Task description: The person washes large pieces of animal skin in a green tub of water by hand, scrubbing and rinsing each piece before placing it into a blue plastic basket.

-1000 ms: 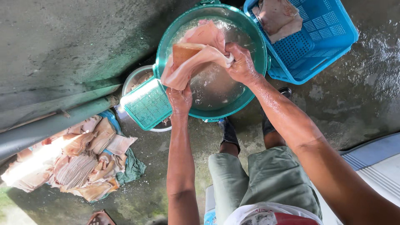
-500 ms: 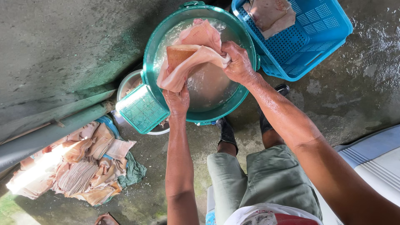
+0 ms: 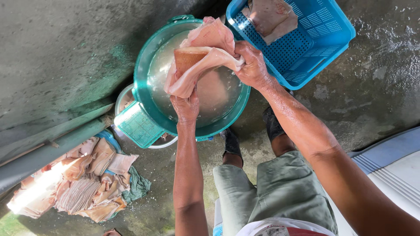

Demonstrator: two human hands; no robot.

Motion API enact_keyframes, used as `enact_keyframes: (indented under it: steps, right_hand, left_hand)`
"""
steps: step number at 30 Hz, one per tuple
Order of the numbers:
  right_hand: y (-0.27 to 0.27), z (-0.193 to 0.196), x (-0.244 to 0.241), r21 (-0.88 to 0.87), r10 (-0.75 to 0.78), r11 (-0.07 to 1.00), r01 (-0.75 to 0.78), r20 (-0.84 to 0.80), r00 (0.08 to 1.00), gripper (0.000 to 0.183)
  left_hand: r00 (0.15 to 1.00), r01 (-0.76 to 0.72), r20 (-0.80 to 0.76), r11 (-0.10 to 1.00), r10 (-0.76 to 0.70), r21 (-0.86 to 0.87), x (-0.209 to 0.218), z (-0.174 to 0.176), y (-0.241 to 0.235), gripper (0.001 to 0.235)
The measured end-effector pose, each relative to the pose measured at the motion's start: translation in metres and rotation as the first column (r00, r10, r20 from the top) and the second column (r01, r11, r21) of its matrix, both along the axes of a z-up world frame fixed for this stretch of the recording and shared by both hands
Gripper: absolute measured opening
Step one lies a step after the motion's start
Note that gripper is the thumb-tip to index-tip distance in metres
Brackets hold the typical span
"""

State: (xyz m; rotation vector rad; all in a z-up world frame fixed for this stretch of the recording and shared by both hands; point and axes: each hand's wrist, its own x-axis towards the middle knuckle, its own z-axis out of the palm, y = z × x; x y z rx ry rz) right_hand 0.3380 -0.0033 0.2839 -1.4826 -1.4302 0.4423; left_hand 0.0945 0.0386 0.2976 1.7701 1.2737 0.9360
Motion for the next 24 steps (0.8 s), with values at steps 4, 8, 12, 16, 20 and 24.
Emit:
enact_keyframes:
  steps: [4, 8, 12, 16, 20, 24]
  right_hand:
    - [-0.008, 0.0, 0.042, 0.022, -0.025, 0.999, 0.025, 0.017, 1.0, 0.036]
    - [-0.023, -0.001, 0.1, -0.035, -0.049, 0.998, 0.049, -0.002, 0.999, 0.036]
    - [-0.045, 0.003, 0.171, -0.085, -0.08, 0.993, 0.082, 0.023, 0.997, 0.04]
    - [-0.058, -0.021, 0.243, -0.207, -0.095, 0.975, 0.085, -0.036, 0.995, 0.04]
    - [-0.06, -0.085, 0.295, -0.35, -0.106, 0.933, 0.09, -0.027, 0.994, 0.039]
    - [-0.04, -0.163, 0.324, -0.489, -0.064, 0.872, 0.024, -0.065, 0.996, 0.041]
  left_hand:
    - [0.997, 0.065, 0.044, 0.997, -0.063, -0.043, 0.043, 0.013, 0.003, 0.045]
    - [0.988, 0.093, 0.13, 0.99, -0.078, -0.108, 0.097, 0.019, -0.003, 0.047]
    - [0.996, 0.089, -0.023, 0.993, -0.091, -0.075, 0.169, 0.015, -0.013, 0.043]
    - [0.997, 0.077, -0.014, 0.973, -0.082, -0.218, 0.241, -0.017, -0.023, 0.04]
    - [0.967, 0.102, 0.254, 0.937, -0.015, -0.334, 0.301, -0.089, -0.036, 0.046]
    - [0.994, -0.041, 0.065, 0.875, 0.082, -0.482, 0.331, -0.169, -0.036, 0.05]
